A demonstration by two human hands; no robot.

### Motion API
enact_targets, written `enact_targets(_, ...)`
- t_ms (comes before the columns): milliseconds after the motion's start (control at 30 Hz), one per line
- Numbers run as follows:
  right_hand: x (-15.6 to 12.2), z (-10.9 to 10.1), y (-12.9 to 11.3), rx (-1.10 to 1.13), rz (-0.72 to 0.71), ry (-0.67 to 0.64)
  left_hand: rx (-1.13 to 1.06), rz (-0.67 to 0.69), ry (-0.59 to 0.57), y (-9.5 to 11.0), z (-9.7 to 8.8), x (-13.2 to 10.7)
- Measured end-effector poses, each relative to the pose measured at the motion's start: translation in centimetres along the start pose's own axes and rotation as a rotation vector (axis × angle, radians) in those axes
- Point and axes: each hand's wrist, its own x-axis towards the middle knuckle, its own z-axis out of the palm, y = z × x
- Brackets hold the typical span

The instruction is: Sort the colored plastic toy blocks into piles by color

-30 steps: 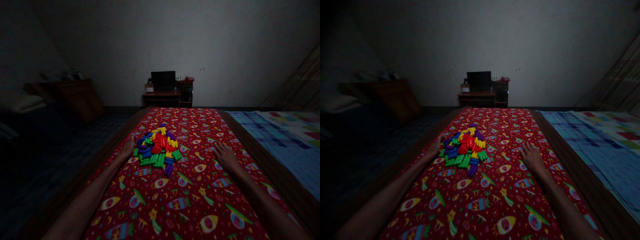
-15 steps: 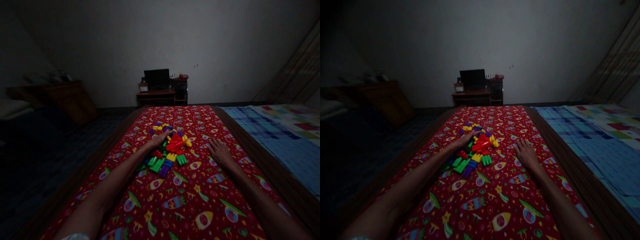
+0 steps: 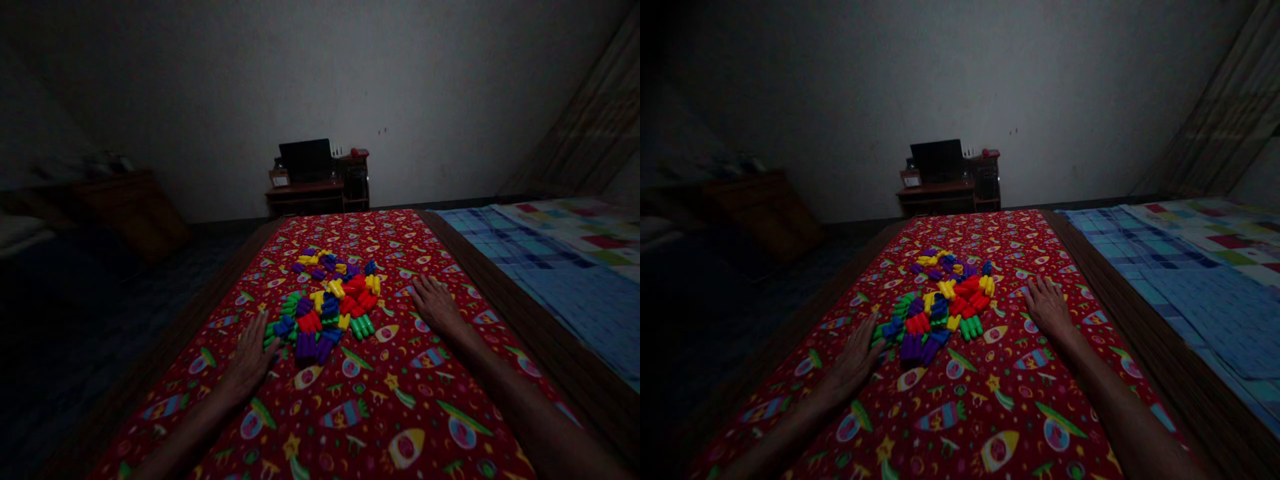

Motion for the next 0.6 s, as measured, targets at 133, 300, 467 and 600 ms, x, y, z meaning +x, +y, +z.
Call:
enact_targets(133, -0.1, -0.4, -0.3, -0.031, 0.047, -0.012, -0.034, 0.202, -0.09, 3.8, 2.9, -0.3)
enact_targets(300, -0.2, -0.6, -0.5, -0.066, -0.003, 0.027, -0.087, 0.295, -0.128, 10.7, 6.1, 3.3)
enact_targets(467, -0.3, -0.7, -0.6, -0.075, -0.018, 0.035, -0.127, 0.433, -0.074, 13.6, 7.7, 8.6)
enact_targets(600, -0.2, -0.8, -0.7, -0.053, 0.027, 0.051, -0.234, 0.328, 0.103, 10.9, 5.8, 14.6)
